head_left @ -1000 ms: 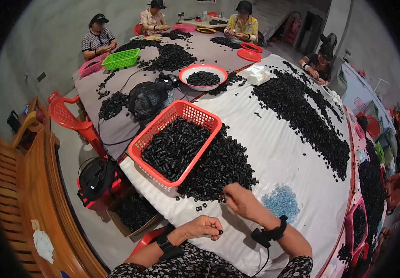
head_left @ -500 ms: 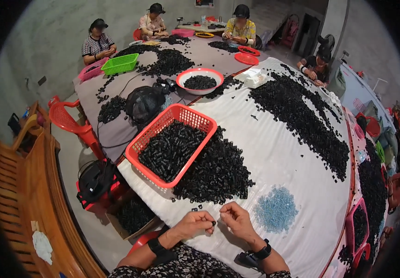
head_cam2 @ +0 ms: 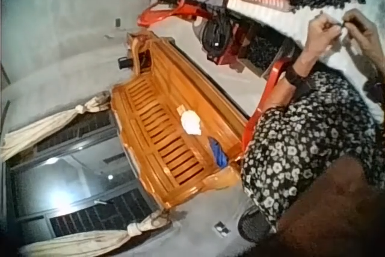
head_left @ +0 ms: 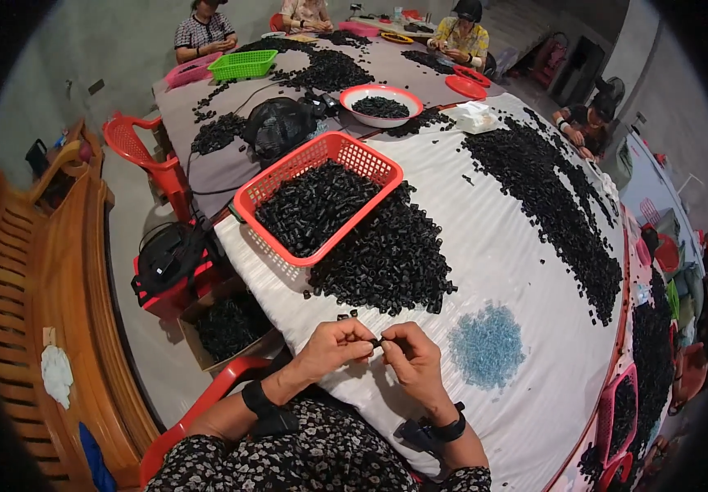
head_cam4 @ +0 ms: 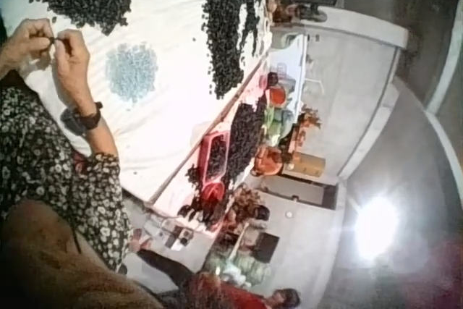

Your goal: The person is sorting and inspecting small black plastic components at a large table.

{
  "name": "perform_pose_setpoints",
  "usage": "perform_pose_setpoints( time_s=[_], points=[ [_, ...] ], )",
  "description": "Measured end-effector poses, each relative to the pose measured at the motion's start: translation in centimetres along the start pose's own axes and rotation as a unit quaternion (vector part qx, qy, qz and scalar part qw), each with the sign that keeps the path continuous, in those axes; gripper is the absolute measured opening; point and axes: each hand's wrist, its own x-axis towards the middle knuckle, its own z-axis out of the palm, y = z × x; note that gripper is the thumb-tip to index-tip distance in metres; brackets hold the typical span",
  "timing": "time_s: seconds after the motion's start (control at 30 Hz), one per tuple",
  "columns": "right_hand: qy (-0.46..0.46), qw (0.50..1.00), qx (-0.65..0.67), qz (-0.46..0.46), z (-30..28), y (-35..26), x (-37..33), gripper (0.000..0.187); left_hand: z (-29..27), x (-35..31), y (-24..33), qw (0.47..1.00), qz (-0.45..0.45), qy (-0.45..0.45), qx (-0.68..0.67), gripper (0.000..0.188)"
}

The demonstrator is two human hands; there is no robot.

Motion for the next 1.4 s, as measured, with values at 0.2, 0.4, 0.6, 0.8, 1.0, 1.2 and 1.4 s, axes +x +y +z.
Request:
perform_pose_setpoints(
  time_s=[0.2,0.4,0.6,0.8,1.0,1.2,1.4],
  points=[
    [-0.004,0.988,-0.146,-0.057,0.1,-1.2,-0.4,0.011,0.8,-0.8,0.0,0.999,0.032,0.013,0.038,0.011],
    [-0.005,0.967,-0.223,-0.124,0.1,-1.4,-0.8,0.013,1.3,-0.4,-0.2,0.998,0.051,0.029,0.039,0.011],
    [0.010,0.976,-0.201,-0.083,0.0,-1.5,-0.9,0.012,1.5,0.2,-0.3,0.996,0.036,0.020,0.079,0.011],
    [-0.019,0.976,-0.199,-0.083,-0.7,-1.1,-0.3,0.015,1.2,0.8,-1.1,0.999,0.029,0.013,0.022,0.010],
    [-0.031,0.975,-0.199,-0.097,-1.3,-0.4,-0.1,0.019,1.1,1.4,-2.2,0.999,0.015,0.025,0.036,0.010],
    [-0.025,0.970,-0.222,-0.093,-1.2,0.8,-0.1,0.020,1.2,2.0,-2.7,0.998,0.012,0.026,0.064,0.008],
    [-0.028,0.955,-0.266,-0.131,-0.8,1.0,0.0,0.022,1.6,2.3,-2.5,0.996,0.013,0.036,0.082,0.006]
  ],
)
